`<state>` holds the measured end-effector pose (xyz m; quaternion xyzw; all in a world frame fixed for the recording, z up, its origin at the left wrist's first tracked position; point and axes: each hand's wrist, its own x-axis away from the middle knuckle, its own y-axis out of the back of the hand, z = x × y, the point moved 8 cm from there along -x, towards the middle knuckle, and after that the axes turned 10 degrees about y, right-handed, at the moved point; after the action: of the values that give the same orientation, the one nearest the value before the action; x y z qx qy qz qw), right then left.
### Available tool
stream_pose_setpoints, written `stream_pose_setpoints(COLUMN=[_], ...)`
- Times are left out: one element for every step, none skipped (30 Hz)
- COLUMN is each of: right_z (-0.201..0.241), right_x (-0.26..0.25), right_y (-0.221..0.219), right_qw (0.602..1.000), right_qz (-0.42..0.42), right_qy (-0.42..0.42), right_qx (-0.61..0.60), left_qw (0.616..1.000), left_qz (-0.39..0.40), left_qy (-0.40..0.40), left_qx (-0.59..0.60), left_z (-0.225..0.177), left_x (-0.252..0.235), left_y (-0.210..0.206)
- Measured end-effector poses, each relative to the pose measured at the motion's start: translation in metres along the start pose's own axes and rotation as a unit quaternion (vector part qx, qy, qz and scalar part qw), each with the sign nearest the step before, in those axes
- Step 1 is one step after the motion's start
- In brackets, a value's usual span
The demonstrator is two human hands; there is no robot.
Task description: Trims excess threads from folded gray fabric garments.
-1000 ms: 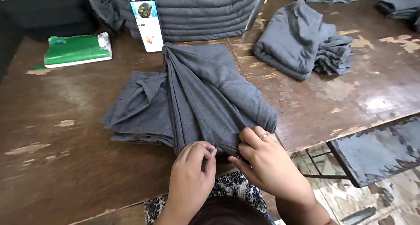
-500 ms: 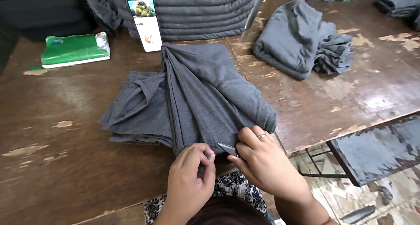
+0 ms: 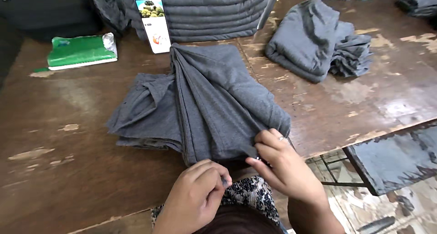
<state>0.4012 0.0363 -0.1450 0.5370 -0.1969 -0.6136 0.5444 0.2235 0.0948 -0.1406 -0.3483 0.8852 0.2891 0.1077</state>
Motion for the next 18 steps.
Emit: stream_pose_setpoints(right_z=[-0.006,-0.012,-0.016,-0.019,-0.020,-0.020,-0.020,-0.020,-0.020,-0.019,-0.019,-0.019,-0.019,-0.019,-0.019,-0.019,-0.018,-0.016], right_x=[0.002,0.004,0.005,0.006,0.006,0.006,0.005,0.005,0.005,0.005,0.005,0.005,0.005,0.004,0.004,0.004,0.004,0.004], right_y=[0.004,0.007,0.009,0.010,0.010,0.010,0.009,0.008,0.008,0.008,0.008,0.007,0.007,0.007,0.007,0.008,0.009,0.011], right_qw=[1.000,0.999,0.999,0.999,0.999,0.999,0.999,0.999,0.999,0.999,0.999,0.999,0.999,0.999,0.999,0.999,0.998,0.997], right_qz=[-0.006,-0.008,-0.010,-0.010,-0.011,-0.012,-0.015,-0.018,-0.019,-0.019,-0.019,-0.019,-0.020,-0.024,-0.030,-0.040,-0.057,-0.081], right_qy=[-0.008,-0.014,-0.015,-0.016,-0.016,-0.016,-0.018,-0.021,-0.025,-0.027,-0.028,-0.028,-0.028,-0.026,-0.023,-0.021,-0.019,-0.014], right_qx=[-0.019,-0.030,-0.037,-0.042,-0.041,-0.036,-0.031,-0.026,-0.020,-0.015,-0.013,-0.009,-0.006,-0.003,0.002,0.006,0.007,0.006], left_qw=[0.999,0.995,0.988,0.981,0.981,0.986,0.994,0.999,0.997,0.988,0.975,0.963,0.956,0.955,0.961,0.971,0.982,0.992], left_qz=[0.043,0.096,0.153,0.189,0.194,0.165,0.108,0.035,-0.035,-0.095,-0.138,-0.165,-0.185,-0.194,-0.191,-0.172,-0.133,-0.075], left_qy=[0.000,0.002,0.003,0.001,-0.001,-0.003,0.000,0.010,0.030,0.054,0.077,0.092,0.096,0.091,0.081,0.068,0.057,0.050], left_qx=[0.017,0.028,0.033,0.031,0.029,0.029,0.019,-0.011,-0.057,-0.109,-0.159,-0.193,-0.207,-0.204,-0.184,-0.153,-0.120,-0.092], left_z=[-0.001,-0.003,-0.005,-0.007,-0.010,-0.012,-0.012,-0.011,-0.008,-0.003,0.002,0.007,0.011,0.013,0.012,0.011,0.009,0.006], left_x=[0.002,0.006,0.010,0.012,0.012,0.011,0.007,0.003,-0.001,-0.006,-0.010,-0.012,-0.013,-0.013,-0.012,-0.009,-0.006,-0.001], left_y=[-0.001,-0.002,-0.005,-0.006,-0.003,0.002,0.008,0.015,0.019,0.022,0.021,0.019,0.016,0.014,0.015,0.017,0.019,0.021])
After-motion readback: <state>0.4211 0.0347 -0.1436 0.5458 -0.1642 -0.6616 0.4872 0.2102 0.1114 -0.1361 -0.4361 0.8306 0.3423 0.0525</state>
